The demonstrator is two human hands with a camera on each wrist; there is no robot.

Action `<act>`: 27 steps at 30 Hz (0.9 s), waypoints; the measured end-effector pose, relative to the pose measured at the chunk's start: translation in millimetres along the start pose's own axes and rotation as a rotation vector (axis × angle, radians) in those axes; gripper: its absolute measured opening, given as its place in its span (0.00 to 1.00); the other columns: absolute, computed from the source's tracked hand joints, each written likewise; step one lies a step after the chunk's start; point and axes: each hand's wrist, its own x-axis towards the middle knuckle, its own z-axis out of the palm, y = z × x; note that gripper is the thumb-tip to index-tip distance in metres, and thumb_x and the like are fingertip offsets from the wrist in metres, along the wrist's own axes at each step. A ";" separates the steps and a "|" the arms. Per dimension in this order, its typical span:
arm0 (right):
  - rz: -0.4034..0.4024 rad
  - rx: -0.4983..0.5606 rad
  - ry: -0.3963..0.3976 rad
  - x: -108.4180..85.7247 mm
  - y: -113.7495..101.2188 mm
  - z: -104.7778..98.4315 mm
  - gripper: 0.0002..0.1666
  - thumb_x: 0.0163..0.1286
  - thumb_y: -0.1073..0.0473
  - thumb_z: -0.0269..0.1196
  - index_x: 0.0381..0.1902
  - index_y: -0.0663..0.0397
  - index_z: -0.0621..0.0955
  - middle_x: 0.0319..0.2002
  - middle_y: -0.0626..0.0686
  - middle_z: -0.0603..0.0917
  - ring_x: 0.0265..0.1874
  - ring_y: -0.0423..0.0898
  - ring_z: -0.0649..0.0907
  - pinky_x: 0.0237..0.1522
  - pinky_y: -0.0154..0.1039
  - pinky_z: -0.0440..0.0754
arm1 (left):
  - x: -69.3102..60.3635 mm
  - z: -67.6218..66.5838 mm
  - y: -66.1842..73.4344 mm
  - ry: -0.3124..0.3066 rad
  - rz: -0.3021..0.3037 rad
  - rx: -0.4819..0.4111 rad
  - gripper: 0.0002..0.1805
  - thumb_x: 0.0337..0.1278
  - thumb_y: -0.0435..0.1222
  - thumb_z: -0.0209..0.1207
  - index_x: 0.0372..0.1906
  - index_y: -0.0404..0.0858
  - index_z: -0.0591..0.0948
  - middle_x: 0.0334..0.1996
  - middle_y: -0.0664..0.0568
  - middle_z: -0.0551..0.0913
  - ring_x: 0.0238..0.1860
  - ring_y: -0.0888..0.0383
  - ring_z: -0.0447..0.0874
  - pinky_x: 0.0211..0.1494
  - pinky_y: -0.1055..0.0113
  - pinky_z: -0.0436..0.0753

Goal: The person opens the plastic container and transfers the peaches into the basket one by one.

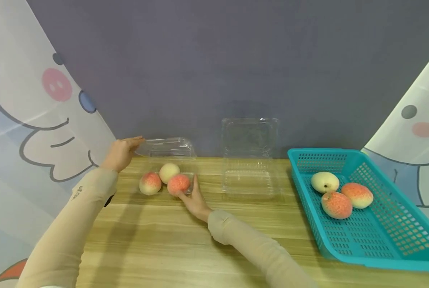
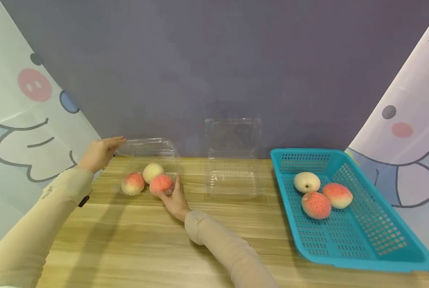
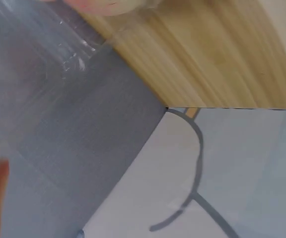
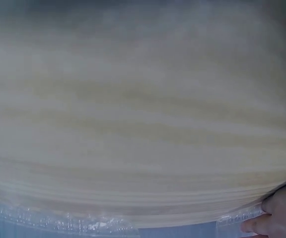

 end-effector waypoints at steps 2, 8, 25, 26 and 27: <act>0.001 0.007 -0.016 -0.8 1.5 0.1 0.54 0.65 0.44 0.56 0.72 0.50 0.34 0.73 0.58 0.42 0.71 0.54 0.49 0.70 0.54 0.47 | 7.6 3.1 0.1 0.097 -0.034 0.036 0.13 0.57 0.25 0.54 0.46 0.31 0.81 0.48 0.39 0.80 0.43 0.38 0.80 0.43 0.47 0.79; 0.014 0.017 -0.079 -5.2 4.0 2.2 0.55 0.65 0.41 0.54 0.71 0.49 0.31 0.72 0.59 0.39 0.71 0.55 0.47 0.70 0.54 0.46 | 27.5 16.2 2.7 0.205 -0.149 0.188 0.10 0.56 0.25 0.54 0.40 0.32 0.84 0.37 0.39 0.80 0.36 0.40 0.75 0.37 0.48 0.77; 0.011 -0.036 -0.068 -0.4 0.9 -4.4 0.54 0.66 0.40 0.53 0.71 0.50 0.32 0.72 0.60 0.40 0.71 0.54 0.47 0.70 0.52 0.47 | 61.7 24.1 -19.6 -0.232 -0.242 -0.070 0.32 0.56 0.24 0.39 0.69 0.28 0.51 0.70 0.36 0.47 0.70 0.38 0.41 0.69 0.42 0.47; 0.010 -0.040 -0.067 0.3 1.0 -5.1 0.54 0.66 0.40 0.53 0.71 0.50 0.32 0.72 0.60 0.40 0.71 0.54 0.47 0.70 0.52 0.47 | 63.4 23.5 -20.6 -0.248 -0.243 -0.073 0.33 0.56 0.24 0.39 0.69 0.28 0.50 0.71 0.36 0.46 0.71 0.38 0.40 0.70 0.43 0.46; 0.007 -0.041 -0.065 1.0 0.8 -5.7 0.54 0.66 0.40 0.53 0.71 0.51 0.32 0.72 0.60 0.40 0.71 0.54 0.47 0.70 0.52 0.47 | 65.0 23.1 -21.2 -0.259 -0.243 -0.073 0.33 0.56 0.25 0.39 0.69 0.29 0.49 0.71 0.35 0.46 0.71 0.38 0.40 0.70 0.43 0.46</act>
